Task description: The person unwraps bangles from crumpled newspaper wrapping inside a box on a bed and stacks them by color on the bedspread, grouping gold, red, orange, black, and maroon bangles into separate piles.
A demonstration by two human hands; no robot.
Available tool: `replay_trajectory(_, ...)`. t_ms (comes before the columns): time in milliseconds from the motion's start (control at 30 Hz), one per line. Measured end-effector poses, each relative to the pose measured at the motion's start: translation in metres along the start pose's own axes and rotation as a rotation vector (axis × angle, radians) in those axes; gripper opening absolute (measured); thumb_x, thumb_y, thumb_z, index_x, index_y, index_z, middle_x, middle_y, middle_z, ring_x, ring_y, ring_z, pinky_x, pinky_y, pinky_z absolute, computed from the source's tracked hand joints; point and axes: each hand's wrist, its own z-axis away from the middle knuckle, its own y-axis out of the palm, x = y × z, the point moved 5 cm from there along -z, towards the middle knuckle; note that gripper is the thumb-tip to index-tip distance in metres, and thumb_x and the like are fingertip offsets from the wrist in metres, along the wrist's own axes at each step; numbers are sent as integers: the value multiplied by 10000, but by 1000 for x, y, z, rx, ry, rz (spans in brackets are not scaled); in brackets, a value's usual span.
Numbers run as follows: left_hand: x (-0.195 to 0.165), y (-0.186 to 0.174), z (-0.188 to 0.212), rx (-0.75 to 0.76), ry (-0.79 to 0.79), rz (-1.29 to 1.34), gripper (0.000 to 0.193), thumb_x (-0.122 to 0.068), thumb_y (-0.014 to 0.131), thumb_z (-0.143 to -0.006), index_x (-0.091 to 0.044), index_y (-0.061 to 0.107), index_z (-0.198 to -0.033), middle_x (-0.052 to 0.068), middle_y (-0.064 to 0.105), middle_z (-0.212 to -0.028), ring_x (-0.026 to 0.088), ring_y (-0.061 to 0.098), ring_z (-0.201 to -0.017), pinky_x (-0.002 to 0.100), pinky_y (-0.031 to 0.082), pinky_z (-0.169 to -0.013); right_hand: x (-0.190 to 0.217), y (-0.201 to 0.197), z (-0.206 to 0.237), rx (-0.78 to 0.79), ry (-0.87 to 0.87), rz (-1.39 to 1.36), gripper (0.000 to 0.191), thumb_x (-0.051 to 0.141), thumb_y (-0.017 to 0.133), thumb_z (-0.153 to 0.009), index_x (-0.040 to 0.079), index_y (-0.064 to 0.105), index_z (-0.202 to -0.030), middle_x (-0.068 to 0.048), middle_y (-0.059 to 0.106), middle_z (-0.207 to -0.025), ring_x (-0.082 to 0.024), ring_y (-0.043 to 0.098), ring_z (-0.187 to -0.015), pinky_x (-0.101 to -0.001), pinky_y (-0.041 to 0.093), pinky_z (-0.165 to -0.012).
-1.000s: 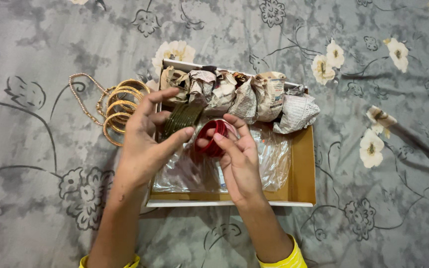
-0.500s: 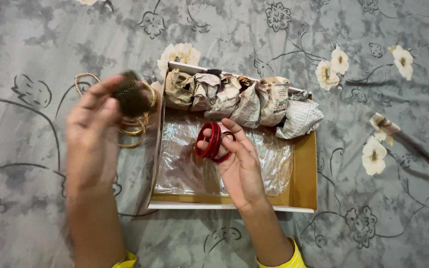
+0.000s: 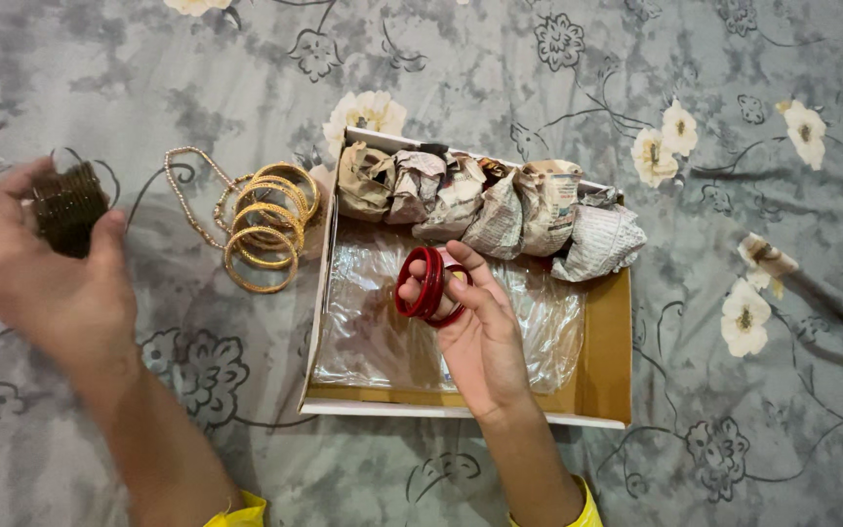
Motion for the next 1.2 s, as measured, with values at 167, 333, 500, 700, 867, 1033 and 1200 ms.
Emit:
replay_trajectory(167,0,13,1,83,-182,-357,766,-61,930,-751,-146,564,-1419,135,756,-1046,384,700,-949,489,519,-796,0,0,1,-6,3,10,385,44,515,-1002,27,453,-1382,-236,667,-1223,-300,710,-1069,-427,542,-1022)
replay_trajectory(333,6,32,1,227,-195,-557,836,-162,948,-715,-166,582,-1467,128,751,-981,384,698,-882,522,508,-735,1,2,1,-11,1,21,404,52,514,-997,39,443,-1395,-237,659,-1247,-303,705,-1084,-428,536,-1036)
replay_trajectory(500,10,39,6,239,-107,-639,852,-204,960,-706,-145,595,-1474,141,720,-990,375,690,-886,502,512,-721,3,7,2,-16,7,27,465,132,475,-1010,52,395,-1461,-274,620,-1327,-347,660,-1193,-446,491,-1093)
replay_trajectory(700,-19,34,0,217,-87,-613,830,-331,982,-679,-125,631,-1403,148,715,-1025,379,681,-909,505,512,-729,5,15,3,7,-23,-8,480,234,445,-1041,64,373,-1484,-301,550,-1415,-392,583,-1305,-475,428,-1169)
replay_trajectory(867,-61,7,2,51,112,-544,639,-339,934,-828,-58,626,-1313,153,697,-1154,348,667,-971,448,514,-760,3,13,4,32,-7,-73,501,300,448,-1061,70,379,-1500,-251,573,-1382,-389,571,-1317,-489,408,-1180)
replay_trajectory(1033,-55,8,-2,221,75,-547,473,-260,900,-873,-91,671,-1251,83,719,-1018,323,668,-955,461,503,-725,0,7,3,34,-1,-81,502,286,448,-1061,75,391,-1513,-199,605,-1317,-381,583,-1301,-491,414,-1172)
replay_trajectory(1200,-35,18,-2,271,45,-470,463,-77,778,-970,-107,637,-1409,75,714,-1022,322,661,-1000,469,503,-814,-1,5,2,40,-2,-91,486,272,458,-1064,73,400,-1503,-201,608,-1319,-380,587,-1290,-492,427,-1163)
